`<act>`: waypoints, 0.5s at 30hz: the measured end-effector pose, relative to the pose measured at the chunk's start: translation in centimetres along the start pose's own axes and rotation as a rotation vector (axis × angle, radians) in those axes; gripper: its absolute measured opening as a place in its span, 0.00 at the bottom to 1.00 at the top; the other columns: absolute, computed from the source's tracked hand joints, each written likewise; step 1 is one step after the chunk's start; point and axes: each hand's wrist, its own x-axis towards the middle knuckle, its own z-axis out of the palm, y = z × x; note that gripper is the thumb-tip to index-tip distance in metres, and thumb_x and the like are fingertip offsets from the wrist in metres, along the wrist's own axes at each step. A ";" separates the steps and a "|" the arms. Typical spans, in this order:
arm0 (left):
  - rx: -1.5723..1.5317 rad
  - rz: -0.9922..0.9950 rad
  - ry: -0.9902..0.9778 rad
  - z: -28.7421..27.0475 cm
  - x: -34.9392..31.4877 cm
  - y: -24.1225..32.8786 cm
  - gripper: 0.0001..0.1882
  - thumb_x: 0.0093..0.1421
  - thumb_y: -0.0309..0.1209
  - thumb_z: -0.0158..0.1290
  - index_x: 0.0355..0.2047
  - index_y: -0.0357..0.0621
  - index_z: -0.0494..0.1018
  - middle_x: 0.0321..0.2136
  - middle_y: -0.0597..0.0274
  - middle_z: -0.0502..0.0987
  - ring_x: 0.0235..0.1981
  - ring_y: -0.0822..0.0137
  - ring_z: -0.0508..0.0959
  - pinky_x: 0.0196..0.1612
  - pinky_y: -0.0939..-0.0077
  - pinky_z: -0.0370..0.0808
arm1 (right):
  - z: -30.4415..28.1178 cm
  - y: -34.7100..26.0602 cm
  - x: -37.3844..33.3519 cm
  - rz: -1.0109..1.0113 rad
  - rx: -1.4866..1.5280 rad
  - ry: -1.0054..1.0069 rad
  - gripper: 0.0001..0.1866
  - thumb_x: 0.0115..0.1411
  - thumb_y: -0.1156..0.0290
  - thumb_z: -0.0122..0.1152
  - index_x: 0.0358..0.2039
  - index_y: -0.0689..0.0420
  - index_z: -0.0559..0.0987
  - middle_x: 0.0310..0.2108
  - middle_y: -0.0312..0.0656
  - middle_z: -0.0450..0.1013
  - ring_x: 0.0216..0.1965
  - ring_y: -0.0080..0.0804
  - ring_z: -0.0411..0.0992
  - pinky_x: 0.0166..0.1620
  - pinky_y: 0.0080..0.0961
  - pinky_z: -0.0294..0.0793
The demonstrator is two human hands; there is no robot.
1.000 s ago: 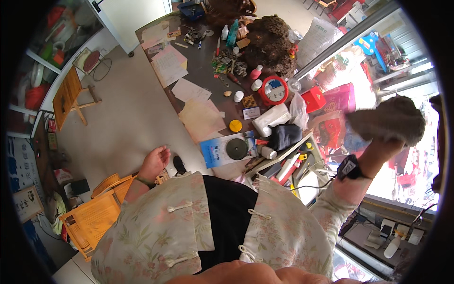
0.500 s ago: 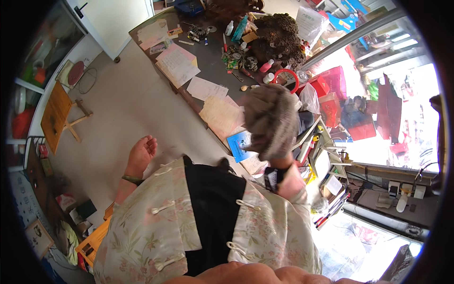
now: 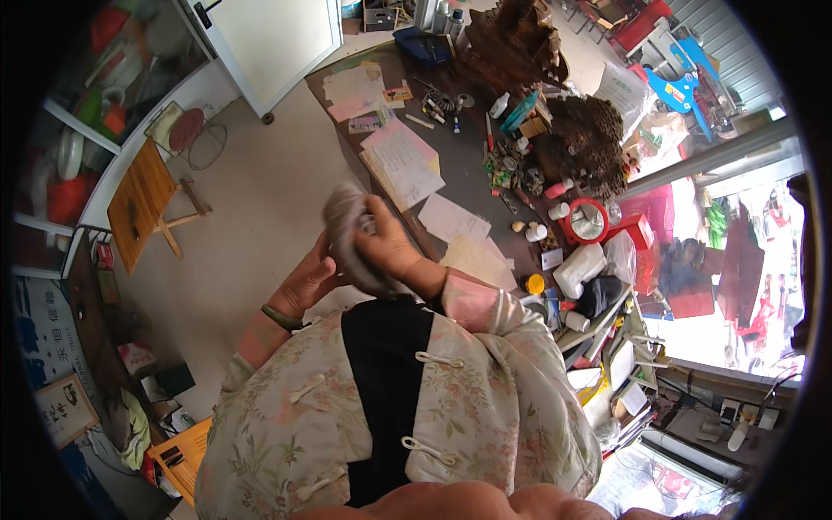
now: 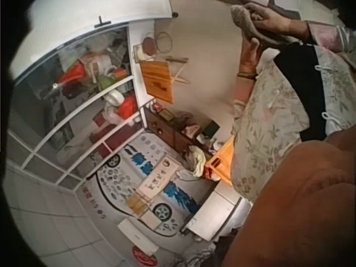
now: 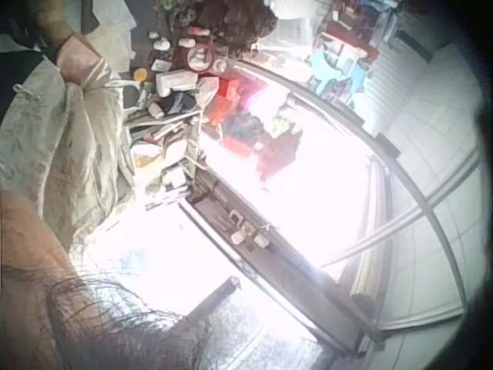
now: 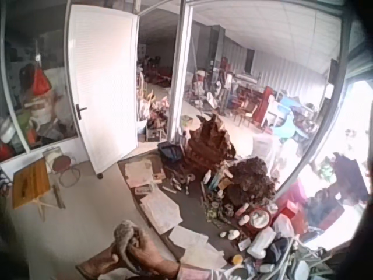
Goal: The person wipes various surfaces in a cluttered room using a cloth, including a cabinet door, a glass display case, and a wooden sculpture. They then go outside to rinse the cloth in a basin of water and return to continue wiping.
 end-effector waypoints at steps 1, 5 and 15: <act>0.091 -0.042 0.065 -0.9 0.7 0.7 0.37 0.59 0.42 0.58 0.64 0.49 0.53 0.56 0.60 0.66 0.57 0.60 0.68 0.56 0.63 0.70 | 1.0 0.1 1.7 -0.239 -0.172 0.027 0.35 0.52 0.63 0.64 0.59 0.55 0.63 0.43 0.55 0.67 0.47 0.53 0.68 0.54 0.36 0.68; 0.279 -0.108 0.330 -5.8 3.6 5.2 0.23 0.61 0.28 0.52 0.56 0.38 0.63 0.50 0.59 0.71 0.50 0.63 0.73 0.52 0.69 0.72 | 1.9 -0.1 9.0 -0.176 -0.084 -0.179 0.24 0.55 0.64 0.61 0.52 0.53 0.72 0.45 0.55 0.67 0.48 0.52 0.68 0.54 0.37 0.68; 0.269 0.111 0.658 -20.2 1.9 13.5 0.21 0.66 0.33 0.38 0.56 0.33 0.63 0.53 0.53 0.70 0.52 0.60 0.73 0.54 0.64 0.72 | 10.0 0.9 24.6 -0.167 0.149 -0.445 0.13 0.55 0.68 0.60 0.41 0.55 0.79 0.38 0.47 0.75 0.40 0.41 0.74 0.45 0.32 0.73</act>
